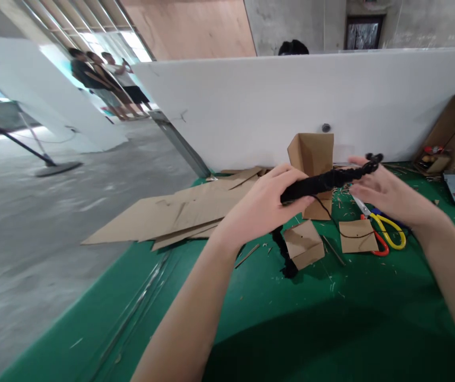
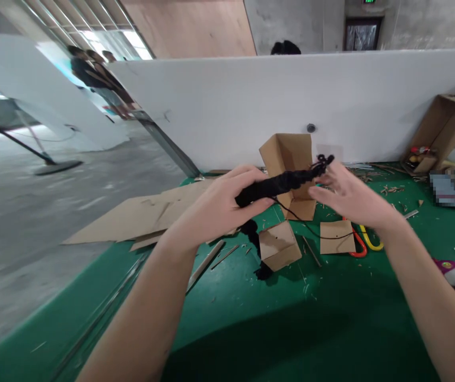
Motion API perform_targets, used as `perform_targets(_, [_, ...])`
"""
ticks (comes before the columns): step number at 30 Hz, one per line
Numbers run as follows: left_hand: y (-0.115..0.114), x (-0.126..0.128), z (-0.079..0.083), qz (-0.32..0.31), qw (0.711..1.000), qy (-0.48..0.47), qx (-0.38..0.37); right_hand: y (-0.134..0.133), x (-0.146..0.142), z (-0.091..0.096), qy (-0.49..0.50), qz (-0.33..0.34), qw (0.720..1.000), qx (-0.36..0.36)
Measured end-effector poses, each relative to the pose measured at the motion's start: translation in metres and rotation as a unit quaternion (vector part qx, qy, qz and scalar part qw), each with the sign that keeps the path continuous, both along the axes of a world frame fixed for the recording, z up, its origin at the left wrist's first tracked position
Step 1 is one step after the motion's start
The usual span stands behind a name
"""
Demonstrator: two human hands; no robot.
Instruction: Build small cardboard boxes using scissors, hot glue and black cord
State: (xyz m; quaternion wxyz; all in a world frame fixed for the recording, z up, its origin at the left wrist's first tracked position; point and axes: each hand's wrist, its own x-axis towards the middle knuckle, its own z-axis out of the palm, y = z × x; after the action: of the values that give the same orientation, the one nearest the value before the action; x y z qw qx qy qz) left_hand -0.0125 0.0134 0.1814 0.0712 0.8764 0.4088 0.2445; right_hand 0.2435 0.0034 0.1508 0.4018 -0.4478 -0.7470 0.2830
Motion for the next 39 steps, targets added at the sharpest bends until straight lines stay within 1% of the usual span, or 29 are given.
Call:
perform_targets(1, [0.000,0.002,-0.001,-0.003,1.000,-0.011,0.003,-0.002,-0.016,-0.003,0.089,0.070,0.992,-0.059])
perform_targets(2, [0.000,0.004,-0.002,0.005,1.000,-0.015,0.001,-0.004,-0.030,-0.007,0.166,0.115,0.974,-0.099])
perform_targets(3, [0.000,0.006,-0.004,0.019,1.000,-0.010,-0.005,-0.006,-0.042,-0.010,0.221,0.151,0.954,-0.137])
perform_targets(4, [0.001,0.007,-0.006,0.036,0.999,0.000,-0.012,-0.008,-0.051,-0.014,0.249,0.190,0.934,-0.172])
perform_targets(5, [0.002,0.008,-0.007,0.051,0.998,0.013,-0.019,-0.010,-0.059,-0.017,0.259,0.211,0.921,-0.201])
perform_targets(6, [0.003,0.008,-0.009,0.065,0.997,0.027,-0.024,-0.012,-0.064,-0.020,0.256,0.213,0.916,-0.224])
perform_targets(7, [0.004,0.008,-0.011,0.077,0.996,0.040,-0.025,-0.014,-0.067,-0.022,0.240,0.199,0.919,-0.240])
perform_targets(9, [0.007,0.006,-0.015,0.084,0.994,0.062,-0.017,-0.016,-0.070,-0.022,0.176,0.135,0.945,-0.239])
perform_targets(10, [0.008,0.005,-0.017,0.080,0.994,0.077,-0.008,-0.017,-0.070,-0.021,0.128,0.105,0.961,-0.220])
perform_targets(12, [0.009,0.002,-0.020,0.072,0.990,0.121,0.019,-0.019,-0.067,-0.016,0.011,0.067,0.986,-0.151])
perform_targets(14, [0.010,0.000,-0.022,0.067,0.980,0.184,0.041,-0.019,-0.060,-0.009,-0.099,0.032,0.993,-0.058])
perform_targets(16, [0.010,0.001,-0.022,0.043,0.968,0.240,0.051,-0.018,-0.049,-0.003,-0.177,-0.047,0.982,0.054])
perform_targets(18, [0.009,0.004,-0.019,0.000,0.962,0.266,0.062,-0.015,-0.036,0.001,-0.227,-0.140,0.951,0.158])
perform_targets(19, [0.008,0.005,-0.018,-0.023,0.962,0.264,0.068,-0.013,-0.028,0.002,-0.249,-0.167,0.936,0.186])
perform_targets(20, [0.007,0.006,-0.016,-0.042,0.964,0.253,0.072,-0.010,-0.021,0.003,-0.266,-0.182,0.926,0.199])
perform_targets(21, [0.006,0.006,-0.013,-0.055,0.968,0.233,0.072,-0.007,-0.014,0.004,-0.279,-0.185,0.921,0.198])
perform_targets(22, [0.006,0.006,-0.011,-0.060,0.975,0.204,0.068,-0.005,-0.007,0.005,-0.285,-0.189,0.920,0.192])
perform_targets(23, [0.005,0.005,-0.009,-0.051,0.982,0.168,0.064,-0.004,-0.001,0.007,-0.285,-0.192,0.921,0.183])
perform_targets(24, [0.004,0.004,-0.007,-0.026,0.989,0.130,0.064,-0.004,0.004,0.009,-0.279,-0.193,0.925,0.171])
perform_targets(25, [0.004,0.003,-0.005,0.013,0.993,0.095,0.068,-0.005,0.008,0.012,-0.267,-0.190,0.932,0.159])
perform_targets(27, [0.004,0.000,-0.003,0.100,0.990,0.056,0.082,-0.010,0.011,0.018,-0.231,-0.163,0.949,0.136])
perform_targets(28, [0.005,0.000,-0.003,0.132,0.986,0.056,0.083,-0.014,0.011,0.022,-0.209,-0.148,0.957,0.134])
perform_targets(29, [0.005,0.000,-0.003,0.149,0.983,0.067,0.078,-0.017,0.011,0.025,-0.184,-0.143,0.962,0.144])
perform_targets(30, [0.006,0.000,-0.004,0.153,0.982,0.084,0.066,-0.021,0.010,0.027,-0.156,-0.153,0.962,0.166])
perform_targets(31, [0.006,0.000,-0.005,0.143,0.983,0.106,0.050,-0.023,0.010,0.030,-0.130,-0.176,0.956,0.195])
perform_targets(33, [0.008,0.000,-0.009,0.095,0.984,0.148,0.023,-0.024,0.011,0.031,-0.106,-0.234,0.934,0.250])
perform_targets(35, [0.009,-0.001,-0.011,0.026,0.984,0.175,0.011,-0.020,0.017,0.029,-0.134,-0.279,0.908,0.284])
perform_targets(37, [0.009,-0.003,-0.011,-0.035,0.983,0.178,0.006,-0.012,0.025,0.025,-0.185,-0.306,0.886,0.295])
perform_targets(39, [0.009,-0.007,-0.008,-0.068,0.984,0.163,-0.011,-0.004,0.033,0.021,-0.218,-0.325,0.876,0.282])
